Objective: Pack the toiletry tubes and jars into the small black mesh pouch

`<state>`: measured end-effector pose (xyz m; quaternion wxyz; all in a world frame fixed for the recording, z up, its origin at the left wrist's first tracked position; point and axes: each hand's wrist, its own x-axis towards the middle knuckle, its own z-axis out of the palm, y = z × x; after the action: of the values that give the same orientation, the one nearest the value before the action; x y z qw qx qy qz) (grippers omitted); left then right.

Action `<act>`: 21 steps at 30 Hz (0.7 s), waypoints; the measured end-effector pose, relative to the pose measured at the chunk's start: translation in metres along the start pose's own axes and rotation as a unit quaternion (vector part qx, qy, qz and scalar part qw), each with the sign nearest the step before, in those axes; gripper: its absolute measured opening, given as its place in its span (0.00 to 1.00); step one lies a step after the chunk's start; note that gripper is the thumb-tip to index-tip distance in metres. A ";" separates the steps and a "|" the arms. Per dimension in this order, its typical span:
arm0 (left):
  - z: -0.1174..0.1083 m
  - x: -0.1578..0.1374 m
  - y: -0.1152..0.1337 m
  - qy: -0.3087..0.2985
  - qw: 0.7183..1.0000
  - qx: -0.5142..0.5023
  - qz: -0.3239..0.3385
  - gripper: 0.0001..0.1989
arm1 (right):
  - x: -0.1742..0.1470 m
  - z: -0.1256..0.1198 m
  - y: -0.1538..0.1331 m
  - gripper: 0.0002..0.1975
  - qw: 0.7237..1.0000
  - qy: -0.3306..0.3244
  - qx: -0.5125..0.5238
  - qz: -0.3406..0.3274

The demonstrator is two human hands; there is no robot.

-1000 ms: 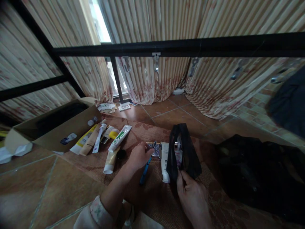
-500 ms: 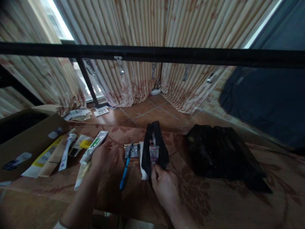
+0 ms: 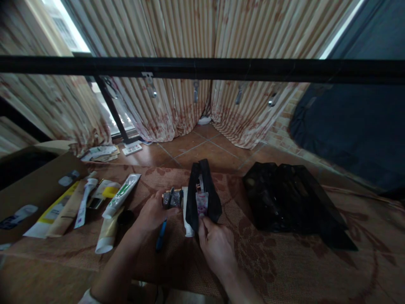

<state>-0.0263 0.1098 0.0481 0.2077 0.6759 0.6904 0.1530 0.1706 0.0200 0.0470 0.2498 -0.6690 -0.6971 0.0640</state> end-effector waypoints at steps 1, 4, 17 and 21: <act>0.001 -0.001 0.000 -0.009 1.000 0.012 0.011 0.35 | 0.000 0.000 0.000 0.22 1.000 0.001 0.001 0.001; 0.002 -0.003 -0.001 -0.024 0.999 0.028 0.024 0.36 | 0.000 0.002 0.001 0.23 1.000 -0.003 0.005 -0.001; 0.011 0.001 0.005 0.008 0.997 0.050 0.056 0.39 | -0.003 0.006 0.009 0.25 1.000 -0.018 0.021 -0.003; 0.010 0.003 0.008 0.001 0.997 0.043 0.060 0.36 | -0.003 0.007 0.012 0.25 0.999 -0.022 0.038 0.000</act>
<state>-0.0148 0.1125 0.0432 0.1686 0.7242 0.6547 0.1359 0.1781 0.0204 0.0352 0.2597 -0.6570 -0.6998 0.1055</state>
